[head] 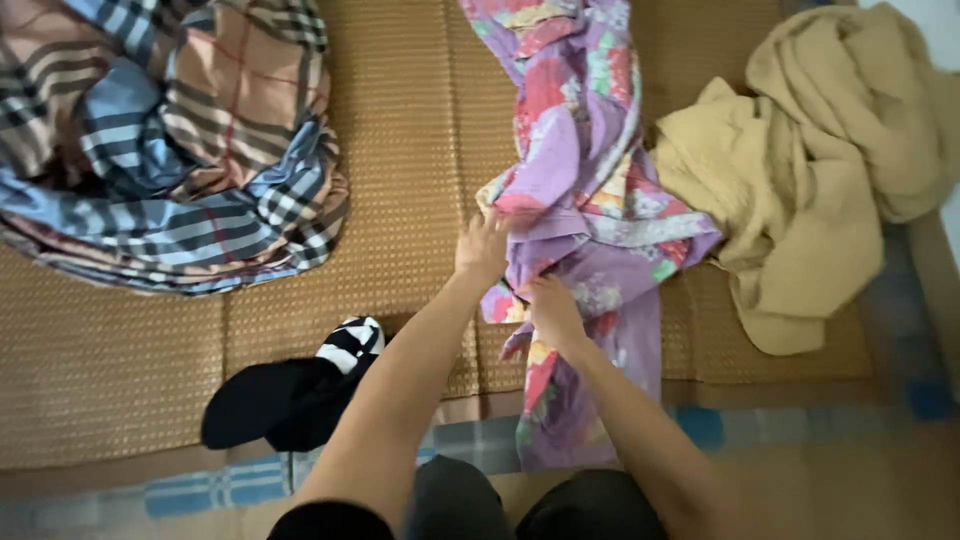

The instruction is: Folding various blankets on a floor mat in a bedroom.

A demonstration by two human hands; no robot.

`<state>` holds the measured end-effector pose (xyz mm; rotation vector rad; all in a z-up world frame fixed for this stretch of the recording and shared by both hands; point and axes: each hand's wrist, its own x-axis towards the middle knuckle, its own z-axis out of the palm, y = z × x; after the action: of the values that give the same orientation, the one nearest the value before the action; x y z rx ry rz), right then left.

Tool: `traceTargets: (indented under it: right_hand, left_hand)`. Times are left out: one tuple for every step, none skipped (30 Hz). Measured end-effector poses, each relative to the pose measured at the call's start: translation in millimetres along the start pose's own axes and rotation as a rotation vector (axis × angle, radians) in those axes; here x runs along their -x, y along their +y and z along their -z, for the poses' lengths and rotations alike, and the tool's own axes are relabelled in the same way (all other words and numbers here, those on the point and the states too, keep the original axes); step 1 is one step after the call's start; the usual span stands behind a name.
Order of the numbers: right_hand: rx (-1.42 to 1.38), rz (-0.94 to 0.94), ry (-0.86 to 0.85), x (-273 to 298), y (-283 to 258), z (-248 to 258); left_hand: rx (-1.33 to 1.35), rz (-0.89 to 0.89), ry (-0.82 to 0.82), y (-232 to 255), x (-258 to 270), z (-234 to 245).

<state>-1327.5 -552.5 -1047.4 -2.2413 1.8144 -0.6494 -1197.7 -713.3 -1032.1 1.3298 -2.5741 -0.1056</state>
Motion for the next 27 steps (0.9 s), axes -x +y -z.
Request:
traceTargets:
  right_hand:
    - [0.008, -0.008, 0.006, 2.1, -2.5, 8.0]
    - [-0.167, -0.118, 0.066, -3.5, -6.3, 15.9]
    - [-0.343, -0.226, 0.126, -9.7, -10.9, 24.8]
    - [-0.333, -0.226, 0.137, -11.8, -16.8, 46.7]
    - [-0.395, -0.208, 0.091, -13.5, -23.1, 68.9]
    - [-0.456, -0.191, 0.043, -15.0, -29.8, 91.6]
    - [-0.445, -0.19, 0.053, -10.2, -22.5, 103.4]
    - [-0.452, -0.178, 0.004, -4.3, -18.0, 114.8]
    - [-0.458, -0.165, -0.044, 1.5, -14.5, 126.6]
    - [-0.459, -0.157, -0.039, 5.6, -8.8, 135.5]
    - [-0.249, -0.286, -0.133, 9.7, -4.1, 144.6]
    - [-0.032, -0.415, -0.222, 13.7, 1.1, 155.7]
    - [-0.03, -0.41, -0.213, 9.2, -4.1, 171.6]
    - [-0.119, -0.495, -0.182, 8.2, -8.6, 190.4]
    - [-0.209, -0.579, -0.149, 7.4, -13.2, 208.9]
    - [-0.208, -0.582, -0.15, -2.6, -6.0, 217.8]
    - [-0.101, -0.519, -0.11, -12.4, 1.3, 225.6]
    - [0.003, -0.452, -0.074, -21.8, 7.8, 230.9]
    - [0.002, -0.453, -0.077, -37.3, 0.7, 259.4]
    - [0.232, -0.563, -0.065, -55.2, -4.8, 287.2]
    - [0.464, -0.67, -0.054, -74.5, -9.3, 313.6]
    - [0.462, -0.66, -0.057, -67.6, 53.6, 308.5]
    - [0.47, -0.536, 0.319, -66.5, 114.8, 308.2]
    - [0.456, -0.403, 0.683, -72.8, 173.1, 304.5]
    - [0.446, -0.396, 0.671, -85.2, 146.3, 331.9]
    - [0.362, -0.436, 0.663, -104.2, 124.4, 365.9]
    - [0.278, -0.475, 0.655, -126.0, 104.4, 400.2]
  left_hand:
    - [0.004, -0.011, 0.004, 7.9, -1.6, -11.4]
    - [0.05, -0.079, 0.088, 10.2, -7.8, -19.2]
    - [0.096, -0.147, 0.173, 12.3, -14.4, -25.6]
    - [0.099, -0.157, 0.183, 15.2, -18.1, -21.2]
    - [0.124, -0.062, -0.064, 18.4, -21.8, -16.4]
    - [0.147, 0.035, -0.311, 21.9, -25.6, -11.2]
    - [0.15, 0.025, -0.301, 16.8, -31.5, 4.5]
    - [0.035, 0.013, -0.412, 10.3, -33.7, 21.3]
    - [-0.082, 0.003, -0.521, 3.4, -35.3, 39.1]
    - [-0.089, 0.005, -0.514, -14.7, -42.1, 44.8]
    - [0.291, 0.179, -0.342, -33.0, -48.1, 51.8]
    - [0.67, 0.344, -0.156, -49.8, -55.8, 59.7]
    - [0.667, 0.34, -0.147, -64.0, -64.0, 80.3]
    - [0.666, 0.319, 0.013, -73.5, -71.9, 100.1]
    - [0.664, 0.297, 0.174, -82.9, -79.6, 119.7]
    - [0.666, 0.297, 0.171, -76.6, -85.5, 163.3]
    - [0.697, 0.261, 0.225, -71.0, -91.2, 206.0]
    - [0.727, 0.228, 0.279, -67.1, -94.7, 247.9]
    - [0.727, 0.23, 0.277, -65.2, -102.3, 283.1]
    - [0.899, 0.152, 0.359, -64.7, -111.2, 317.1]
    - [1.07, 0.07, 0.442, -65.4, -121.5, 349.8]
    - [1.065, 0.078, 0.449, -72.9, -127.4, 381.8]
    - [1.029, 0.008, 0.411, -81.1, -135.0, 411.9]
    - [0.992, -0.053, 0.368, -90.1, -140.8, 437.5]
    - [0.986, -0.036, 0.368, -96.4, -140.4, 448.0]
    - [0.977, -0.189, 0.242, -102.0, -148.6, 459.7]
    - [0.962, -0.34, 0.115, -108.2, -160.1, 471.0]
